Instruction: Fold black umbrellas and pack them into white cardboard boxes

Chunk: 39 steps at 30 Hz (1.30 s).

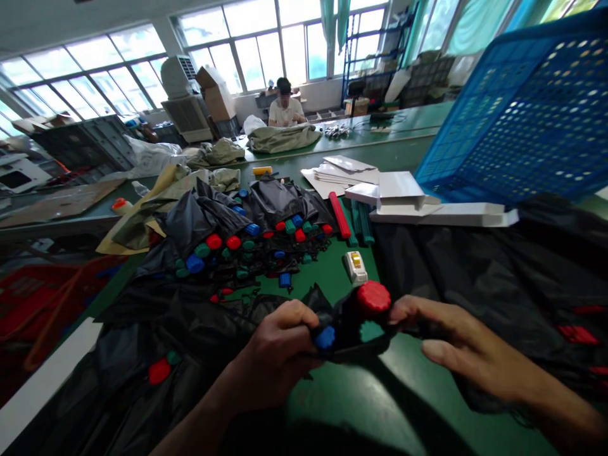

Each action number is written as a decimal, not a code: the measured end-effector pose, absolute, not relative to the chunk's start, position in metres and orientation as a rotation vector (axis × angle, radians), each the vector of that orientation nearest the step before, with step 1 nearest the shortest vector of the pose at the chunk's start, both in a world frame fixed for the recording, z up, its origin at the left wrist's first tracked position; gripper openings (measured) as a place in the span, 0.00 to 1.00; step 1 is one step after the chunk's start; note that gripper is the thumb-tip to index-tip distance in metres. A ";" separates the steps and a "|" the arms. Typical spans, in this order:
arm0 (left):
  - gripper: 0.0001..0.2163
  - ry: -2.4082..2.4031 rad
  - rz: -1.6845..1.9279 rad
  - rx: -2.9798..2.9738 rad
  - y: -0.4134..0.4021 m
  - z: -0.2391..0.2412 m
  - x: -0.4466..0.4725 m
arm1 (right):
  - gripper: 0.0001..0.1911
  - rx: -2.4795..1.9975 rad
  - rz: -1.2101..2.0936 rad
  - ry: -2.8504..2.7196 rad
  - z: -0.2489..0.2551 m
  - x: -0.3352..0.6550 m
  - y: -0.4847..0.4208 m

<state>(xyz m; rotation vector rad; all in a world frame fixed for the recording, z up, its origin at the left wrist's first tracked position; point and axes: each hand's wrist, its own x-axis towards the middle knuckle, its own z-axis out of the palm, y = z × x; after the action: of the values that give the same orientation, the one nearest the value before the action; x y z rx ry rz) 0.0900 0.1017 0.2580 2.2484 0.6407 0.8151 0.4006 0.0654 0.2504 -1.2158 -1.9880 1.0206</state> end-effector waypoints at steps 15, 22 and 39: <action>0.22 0.346 0.779 2.329 0.048 0.174 0.211 | 0.21 -1.756 1.116 -0.855 0.165 0.425 0.017; 0.16 1.893 0.638 2.073 0.088 0.070 0.137 | 0.27 -1.537 1.590 -0.528 0.058 0.435 -0.036; 0.35 1.726 0.690 0.987 0.060 0.049 0.069 | 0.38 -1.489 1.780 -0.773 0.056 0.450 -0.012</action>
<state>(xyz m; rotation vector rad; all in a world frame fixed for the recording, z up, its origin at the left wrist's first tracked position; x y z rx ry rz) 0.0695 0.0602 0.0490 0.9869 1.7261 0.6901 0.4504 -0.0122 0.0561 -1.4893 -0.7732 1.7795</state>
